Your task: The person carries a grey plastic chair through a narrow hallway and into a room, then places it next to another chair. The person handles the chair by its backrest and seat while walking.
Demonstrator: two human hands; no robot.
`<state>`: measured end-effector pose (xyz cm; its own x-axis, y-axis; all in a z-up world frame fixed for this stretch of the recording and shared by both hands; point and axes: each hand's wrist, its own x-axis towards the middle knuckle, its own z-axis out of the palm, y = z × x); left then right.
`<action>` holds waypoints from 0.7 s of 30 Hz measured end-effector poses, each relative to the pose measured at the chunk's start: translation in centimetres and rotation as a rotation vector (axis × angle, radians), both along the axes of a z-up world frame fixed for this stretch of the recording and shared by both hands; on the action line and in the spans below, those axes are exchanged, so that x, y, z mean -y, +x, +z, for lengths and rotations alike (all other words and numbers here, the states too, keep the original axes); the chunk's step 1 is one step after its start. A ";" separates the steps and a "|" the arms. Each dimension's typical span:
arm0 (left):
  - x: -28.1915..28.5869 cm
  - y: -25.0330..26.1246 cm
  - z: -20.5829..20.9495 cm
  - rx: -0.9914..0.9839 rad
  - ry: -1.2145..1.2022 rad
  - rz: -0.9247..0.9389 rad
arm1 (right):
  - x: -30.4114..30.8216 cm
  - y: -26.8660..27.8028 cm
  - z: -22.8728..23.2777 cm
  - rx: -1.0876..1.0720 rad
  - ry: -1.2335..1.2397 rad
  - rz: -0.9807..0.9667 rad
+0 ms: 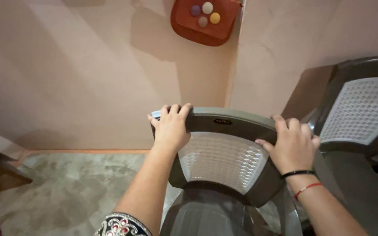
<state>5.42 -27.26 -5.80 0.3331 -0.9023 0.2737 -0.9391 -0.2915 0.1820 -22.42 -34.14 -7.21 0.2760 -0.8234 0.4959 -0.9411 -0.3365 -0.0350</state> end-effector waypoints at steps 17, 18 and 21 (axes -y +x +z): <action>4.8 6.0 -3.3 -0.104 -0.065 -0.128 | 7.3 -2.0 -5.4 0.374 0.077 0.057; 5.2 6.2 -3.7 -0.103 -0.081 -0.133 | 7.9 -2.1 -6.0 0.394 0.133 0.005; 6.6 7.4 -5.0 -0.094 -0.144 -0.155 | 9.7 -2.8 -7.9 0.539 0.283 -0.041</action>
<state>12.80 -33.86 -10.84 0.2233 -0.8985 0.3780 -0.9476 -0.1093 0.3001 -25.18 -43.88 -15.09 0.0126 -0.9483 0.3172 -0.7781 -0.2085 -0.5925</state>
